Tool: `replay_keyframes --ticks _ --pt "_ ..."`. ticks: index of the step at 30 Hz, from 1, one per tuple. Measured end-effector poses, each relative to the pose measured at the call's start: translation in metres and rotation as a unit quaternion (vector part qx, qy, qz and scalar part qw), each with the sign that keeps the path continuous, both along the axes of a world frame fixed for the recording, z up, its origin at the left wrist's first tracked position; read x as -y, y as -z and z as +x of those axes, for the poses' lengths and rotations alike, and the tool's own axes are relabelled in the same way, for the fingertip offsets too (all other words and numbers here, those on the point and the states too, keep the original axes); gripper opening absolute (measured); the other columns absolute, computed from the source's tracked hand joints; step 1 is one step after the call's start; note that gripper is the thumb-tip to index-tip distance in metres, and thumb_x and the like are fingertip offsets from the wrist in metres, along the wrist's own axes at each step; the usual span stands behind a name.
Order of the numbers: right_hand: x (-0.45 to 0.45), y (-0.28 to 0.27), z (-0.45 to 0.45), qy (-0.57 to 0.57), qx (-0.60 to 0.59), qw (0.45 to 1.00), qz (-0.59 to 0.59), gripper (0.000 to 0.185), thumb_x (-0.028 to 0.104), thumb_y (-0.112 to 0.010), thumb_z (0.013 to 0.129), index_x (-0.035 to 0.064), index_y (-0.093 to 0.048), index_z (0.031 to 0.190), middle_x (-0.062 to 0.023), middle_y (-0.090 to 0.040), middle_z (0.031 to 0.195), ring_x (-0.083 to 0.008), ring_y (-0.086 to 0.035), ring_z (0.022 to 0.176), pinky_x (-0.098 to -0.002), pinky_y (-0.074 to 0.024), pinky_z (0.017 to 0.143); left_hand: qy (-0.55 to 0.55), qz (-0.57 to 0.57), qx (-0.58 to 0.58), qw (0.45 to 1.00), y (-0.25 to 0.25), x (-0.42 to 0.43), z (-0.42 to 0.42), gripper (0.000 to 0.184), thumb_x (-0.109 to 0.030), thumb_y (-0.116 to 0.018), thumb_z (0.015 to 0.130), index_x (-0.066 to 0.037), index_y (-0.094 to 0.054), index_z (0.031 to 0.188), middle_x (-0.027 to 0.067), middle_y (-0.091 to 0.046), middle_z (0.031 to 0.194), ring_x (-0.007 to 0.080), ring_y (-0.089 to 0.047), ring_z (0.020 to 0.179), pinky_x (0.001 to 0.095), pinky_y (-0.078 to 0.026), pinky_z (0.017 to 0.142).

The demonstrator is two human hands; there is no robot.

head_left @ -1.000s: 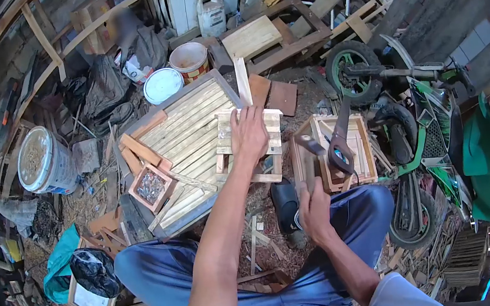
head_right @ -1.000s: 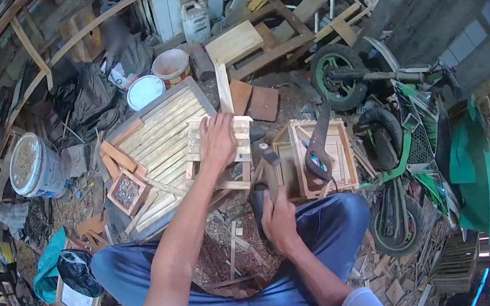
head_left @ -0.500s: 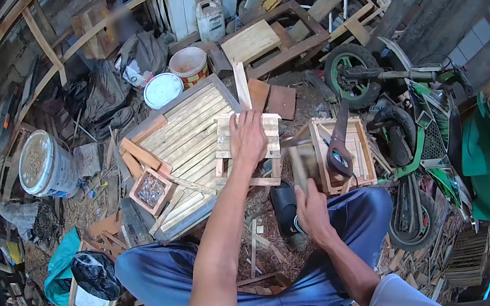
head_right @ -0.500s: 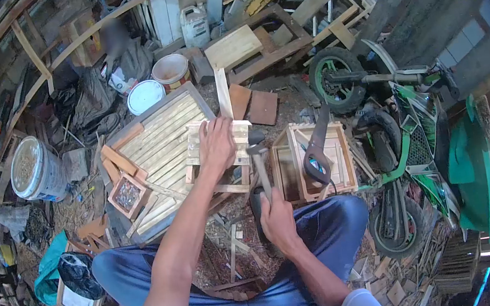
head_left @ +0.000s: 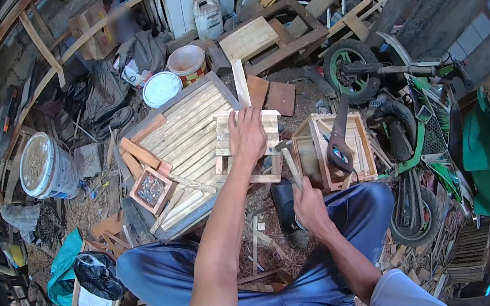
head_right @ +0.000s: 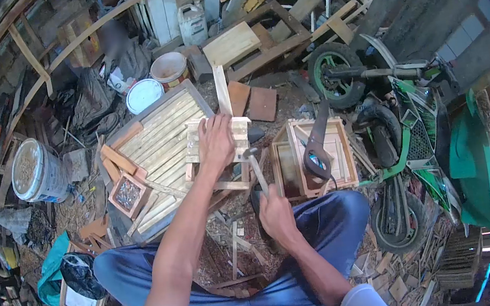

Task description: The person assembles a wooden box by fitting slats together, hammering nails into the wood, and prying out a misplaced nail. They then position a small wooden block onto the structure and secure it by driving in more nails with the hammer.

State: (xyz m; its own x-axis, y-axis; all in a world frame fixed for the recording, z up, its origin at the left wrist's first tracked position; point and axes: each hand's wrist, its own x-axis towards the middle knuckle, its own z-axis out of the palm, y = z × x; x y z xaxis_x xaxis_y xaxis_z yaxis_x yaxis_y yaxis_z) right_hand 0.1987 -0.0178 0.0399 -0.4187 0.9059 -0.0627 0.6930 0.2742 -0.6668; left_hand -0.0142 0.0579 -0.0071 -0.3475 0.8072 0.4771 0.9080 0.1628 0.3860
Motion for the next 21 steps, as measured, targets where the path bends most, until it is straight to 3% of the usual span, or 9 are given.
replay_keyframes --ticks 3,8,14,15,18,21 --pt "0.01 -0.025 -0.003 0.036 -0.063 0.997 0.006 0.019 0.015 -0.051 0.096 -0.0031 -0.047 0.1 -0.0354 -0.057 0.073 -0.0539 -0.059 0.076 -0.0606 -0.044 0.063 -0.004 -0.011 -0.005 1.0 -0.006 0.004 0.0 0.032 -0.01 -0.051 0.087 -0.006 -0.057 0.118 0.0095 -0.059 0.116 0.0253 -0.05 0.12 0.0469 -0.029 0.109" --pt "0.0 0.003 0.002 -0.001 0.022 0.999 -0.024 0.019 0.016 -0.051 0.097 -0.0025 -0.047 0.101 -0.0357 -0.058 0.073 -0.0542 -0.058 0.076 -0.0588 -0.0436 0.061 0.002 -0.03 -0.002 1.0 -0.01 0.004 0.002 0.031 -0.01 -0.05 0.088 -0.006 -0.057 0.118 0.0098 -0.059 0.117 0.0246 -0.05 0.12 0.0466 -0.029 0.109" --pt "0.01 -0.018 -0.003 0.029 -0.054 0.998 -0.013 0.022 0.018 -0.05 0.098 -0.0041 -0.047 0.102 -0.0374 -0.057 0.074 -0.0543 -0.058 0.077 -0.0591 -0.0435 0.061 0.001 -0.023 0.005 1.0 -0.007 0.007 0.003 0.028 -0.01 -0.05 0.089 -0.007 -0.058 0.116 0.0091 -0.06 0.115 0.025 -0.052 0.118 0.0484 -0.03 0.109" --pt "0.003 -0.012 -0.005 -0.017 0.048 0.998 -0.022 0.022 0.016 -0.05 0.098 -0.0046 -0.047 0.102 -0.0371 -0.057 0.072 -0.0543 -0.058 0.074 -0.0591 -0.0429 0.06 0.001 -0.021 -0.001 1.0 -0.006 0.005 0.002 0.028 -0.011 -0.05 0.089 -0.007 -0.058 0.115 0.0092 -0.06 0.115 0.0251 -0.052 0.118 0.0486 -0.03 0.109" --pt "0.0 -0.018 -0.001 -0.022 0.016 0.999 -0.029 0.021 0.015 -0.05 0.098 -0.0053 -0.047 0.102 -0.036 -0.056 0.068 -0.0549 -0.057 0.071 -0.0599 -0.0422 0.059 -0.005 0.011 0.007 1.0 -0.006 -0.002 -0.001 0.028 -0.011 -0.05 0.089 -0.007 -0.059 0.115 0.0098 -0.06 0.115 0.0259 -0.052 0.118 0.0491 -0.03 0.108" --pt "0.01 -0.033 -0.011 0.042 -0.066 0.997 0.026 0.02 0.015 -0.05 0.098 -0.0045 -0.048 0.1 -0.035 -0.056 0.068 -0.0545 -0.057 0.07 -0.058 -0.0415 0.059 -0.005 0.008 0.001 1.0 -0.002 0.001 0.001 0.029 -0.011 -0.049 0.089 -0.006 -0.059 0.117 0.0098 -0.06 0.116 0.0259 -0.051 0.119 0.0489 -0.029 0.109"
